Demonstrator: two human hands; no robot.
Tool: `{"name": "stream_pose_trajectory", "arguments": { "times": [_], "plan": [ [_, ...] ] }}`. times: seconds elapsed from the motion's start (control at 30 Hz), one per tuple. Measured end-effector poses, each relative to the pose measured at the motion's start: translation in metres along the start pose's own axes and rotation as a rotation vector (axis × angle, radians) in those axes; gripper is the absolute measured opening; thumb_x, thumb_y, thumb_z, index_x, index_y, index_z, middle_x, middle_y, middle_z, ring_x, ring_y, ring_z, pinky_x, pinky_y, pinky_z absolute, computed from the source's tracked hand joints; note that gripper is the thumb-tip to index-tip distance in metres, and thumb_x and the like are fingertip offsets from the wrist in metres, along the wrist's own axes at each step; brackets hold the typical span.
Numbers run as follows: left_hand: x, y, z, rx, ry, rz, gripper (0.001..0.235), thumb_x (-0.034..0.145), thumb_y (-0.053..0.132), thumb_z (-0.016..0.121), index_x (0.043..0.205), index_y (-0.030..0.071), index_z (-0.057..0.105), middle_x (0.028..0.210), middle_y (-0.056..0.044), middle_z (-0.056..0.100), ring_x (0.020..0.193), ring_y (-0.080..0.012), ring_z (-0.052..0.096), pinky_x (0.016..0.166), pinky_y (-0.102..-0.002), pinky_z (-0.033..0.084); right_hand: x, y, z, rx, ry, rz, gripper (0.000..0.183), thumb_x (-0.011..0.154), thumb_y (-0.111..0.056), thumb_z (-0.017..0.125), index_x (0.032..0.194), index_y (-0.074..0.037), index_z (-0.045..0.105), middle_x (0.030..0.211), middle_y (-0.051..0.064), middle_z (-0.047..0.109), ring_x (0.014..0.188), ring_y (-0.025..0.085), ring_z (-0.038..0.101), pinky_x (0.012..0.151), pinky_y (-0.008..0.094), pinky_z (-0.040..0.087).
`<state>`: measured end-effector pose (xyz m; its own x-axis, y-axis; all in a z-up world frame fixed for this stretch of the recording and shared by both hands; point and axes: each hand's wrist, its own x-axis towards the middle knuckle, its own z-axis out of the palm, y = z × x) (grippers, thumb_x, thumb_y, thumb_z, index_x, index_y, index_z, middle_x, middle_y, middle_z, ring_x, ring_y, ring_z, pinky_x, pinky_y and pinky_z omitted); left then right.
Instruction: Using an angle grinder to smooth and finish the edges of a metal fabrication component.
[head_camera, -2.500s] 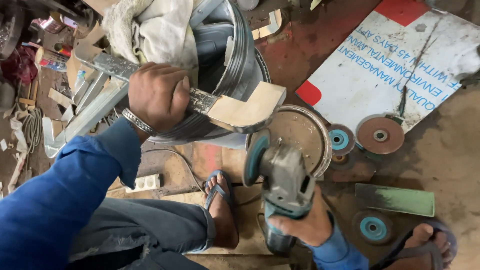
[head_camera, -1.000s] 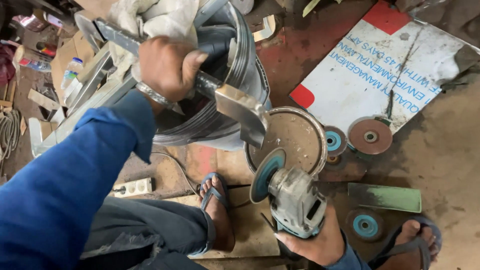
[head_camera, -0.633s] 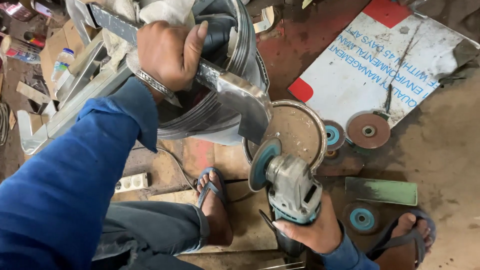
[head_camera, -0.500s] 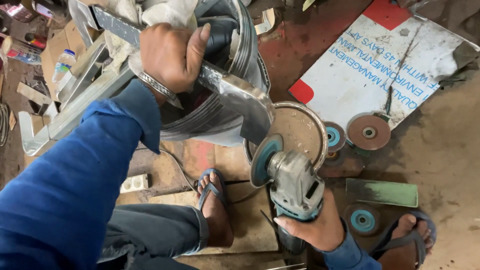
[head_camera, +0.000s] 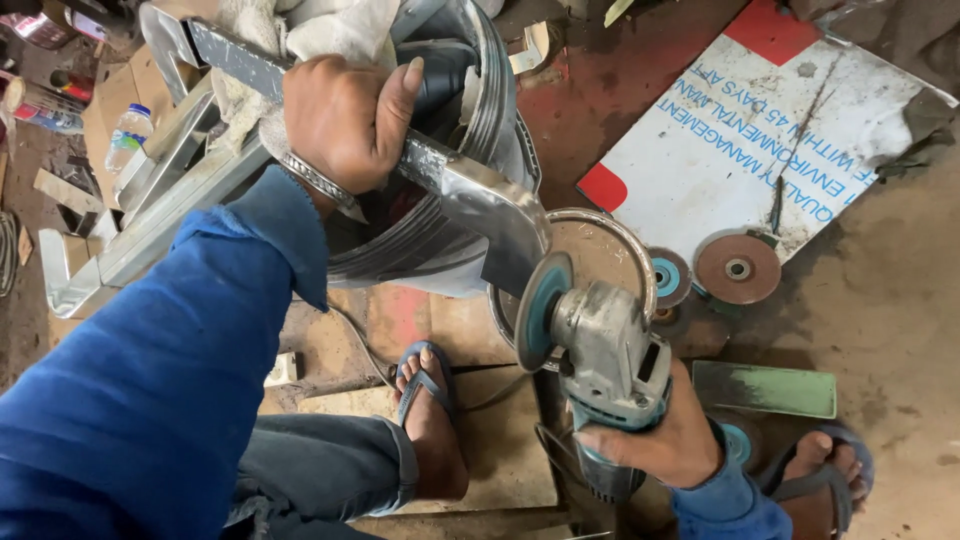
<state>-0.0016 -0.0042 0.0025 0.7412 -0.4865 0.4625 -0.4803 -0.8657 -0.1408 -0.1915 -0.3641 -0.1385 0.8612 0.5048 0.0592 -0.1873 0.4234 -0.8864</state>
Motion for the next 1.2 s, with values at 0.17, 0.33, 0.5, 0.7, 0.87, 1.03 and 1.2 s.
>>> {"name": "stream_pose_trajectory", "arguments": {
  "times": [0.17,0.33,0.5,0.7,0.87,1.03,1.2],
  "plan": [
    [-0.001,-0.002,0.003,-0.033,0.042,0.021,0.066,0.120,0.033,0.044,0.060,0.009,0.049,0.052,-0.007,0.046,0.042,-0.0312,0.039,0.048,-0.045,0.027,-0.003,0.008,-0.006,0.091,-0.004,0.066,0.087,0.081,-0.036,0.092,0.150,-0.016,0.043,0.125,0.013,0.072,0.110,0.040,0.076,0.099,0.062,0.072],
    [0.000,0.000,0.002,-0.053,0.036,0.042,0.066,0.121,0.032,0.041,0.061,0.008,0.049,0.054,-0.007,0.047,0.043,-0.0311,0.038,0.051,-0.044,0.032,0.010,-0.023,-0.004,-0.089,0.009,0.075,0.070,0.075,-0.050,0.090,0.131,-0.016,0.065,0.111,0.009,0.079,0.099,0.037,0.081,0.088,0.056,0.079],
    [0.001,0.000,0.002,-0.063,0.047,0.051,0.067,0.121,0.032,0.038,0.058,0.010,0.044,0.051,-0.004,0.041,0.040,-0.0252,0.034,0.050,-0.041,0.031,0.014,-0.031,-0.013,-0.095,0.007,0.169,0.066,0.071,-0.049,0.091,0.124,-0.015,0.071,0.108,0.011,0.082,0.099,0.039,0.083,0.089,0.058,0.079],
    [0.001,0.000,0.002,-0.077,0.056,0.042,0.066,0.120,0.032,0.040,0.059,0.008,0.050,0.053,-0.006,0.048,0.041,-0.0275,0.040,0.050,-0.041,0.033,0.026,-0.043,-0.008,-0.175,0.005,0.074,0.071,0.070,-0.043,0.090,0.129,-0.011,0.067,0.114,0.012,0.080,0.104,0.037,0.081,0.089,0.049,0.078],
    [0.000,0.000,0.003,-0.077,0.066,0.042,0.064,0.120,0.029,0.040,0.059,0.009,0.039,0.052,-0.004,0.041,0.042,-0.0255,0.032,0.050,-0.040,0.028,0.015,-0.029,-0.010,-0.095,-0.007,0.124,0.072,0.072,-0.047,0.090,0.132,-0.014,0.065,0.122,0.011,0.077,0.110,0.040,0.078,0.099,0.058,0.075],
    [-0.001,0.002,-0.001,-0.117,0.027,0.012,0.064,0.120,0.030,0.040,0.061,0.007,0.040,0.054,-0.007,0.039,0.044,-0.0292,0.031,0.052,-0.044,0.029,0.021,-0.037,0.005,-0.073,0.034,0.061,0.068,0.072,-0.043,0.089,0.126,-0.006,0.070,0.111,0.010,0.081,0.104,0.031,0.079,0.086,0.046,0.073],
    [0.000,0.002,-0.002,-0.122,0.007,0.011,0.062,0.120,0.029,0.038,0.062,0.007,0.038,0.054,-0.006,0.039,0.045,-0.0301,0.032,0.053,-0.044,0.028,0.020,-0.037,0.005,-0.075,0.010,0.083,0.068,0.070,-0.045,0.089,0.122,-0.004,0.072,0.111,0.011,0.082,0.102,0.029,0.080,0.086,0.044,0.070]
  ]
}}
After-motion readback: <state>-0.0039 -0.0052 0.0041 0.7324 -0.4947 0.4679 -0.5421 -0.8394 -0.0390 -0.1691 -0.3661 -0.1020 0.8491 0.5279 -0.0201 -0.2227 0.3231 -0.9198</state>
